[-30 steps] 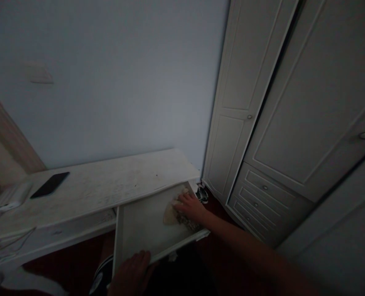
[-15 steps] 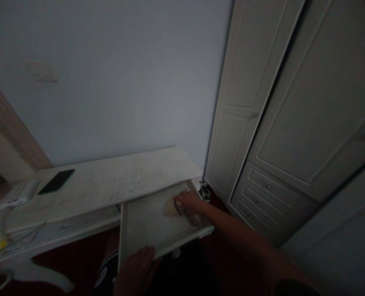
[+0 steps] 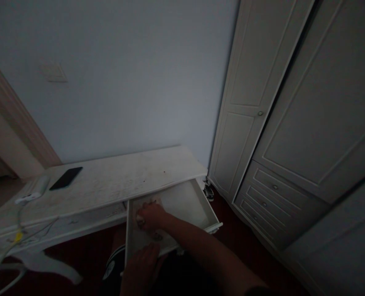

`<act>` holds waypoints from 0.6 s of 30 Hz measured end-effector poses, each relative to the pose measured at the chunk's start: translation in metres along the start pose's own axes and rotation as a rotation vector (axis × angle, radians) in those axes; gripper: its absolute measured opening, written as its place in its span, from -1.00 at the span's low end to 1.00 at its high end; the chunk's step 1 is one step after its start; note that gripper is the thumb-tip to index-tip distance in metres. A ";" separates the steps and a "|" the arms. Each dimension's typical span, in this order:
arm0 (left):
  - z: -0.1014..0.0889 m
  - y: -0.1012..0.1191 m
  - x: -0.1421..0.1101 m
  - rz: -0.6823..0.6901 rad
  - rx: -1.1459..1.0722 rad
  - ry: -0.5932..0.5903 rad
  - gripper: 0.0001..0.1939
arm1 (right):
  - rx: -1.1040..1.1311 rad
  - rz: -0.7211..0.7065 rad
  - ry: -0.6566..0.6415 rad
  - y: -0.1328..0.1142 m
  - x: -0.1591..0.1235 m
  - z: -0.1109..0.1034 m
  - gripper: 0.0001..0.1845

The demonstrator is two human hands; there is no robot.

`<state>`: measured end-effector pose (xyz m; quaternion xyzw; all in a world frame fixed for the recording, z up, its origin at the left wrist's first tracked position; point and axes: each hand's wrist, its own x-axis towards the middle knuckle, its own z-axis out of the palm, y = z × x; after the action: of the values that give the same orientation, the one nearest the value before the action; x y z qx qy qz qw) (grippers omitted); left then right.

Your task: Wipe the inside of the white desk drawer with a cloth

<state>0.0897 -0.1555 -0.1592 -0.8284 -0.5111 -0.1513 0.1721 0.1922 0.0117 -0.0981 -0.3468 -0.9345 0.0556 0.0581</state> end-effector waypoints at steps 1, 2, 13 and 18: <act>-0.001 0.001 0.000 -0.007 0.003 -0.007 -0.82 | -0.002 -0.056 -0.006 0.000 -0.001 0.002 -0.43; -0.001 0.001 0.000 -0.008 0.004 -0.010 -0.83 | -0.001 -0.098 -0.013 0.002 -0.004 0.003 -0.45; 0.007 0.001 -0.004 0.029 0.016 0.077 -0.81 | 0.154 0.385 0.144 0.107 -0.099 -0.016 -0.51; 0.005 0.001 -0.002 0.030 0.038 0.040 -0.82 | 0.166 0.625 0.262 0.133 -0.097 -0.018 -0.62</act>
<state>0.0896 -0.1554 -0.1651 -0.8294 -0.4978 -0.1552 0.2003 0.3531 0.0493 -0.1059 -0.6144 -0.7601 0.1015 0.1856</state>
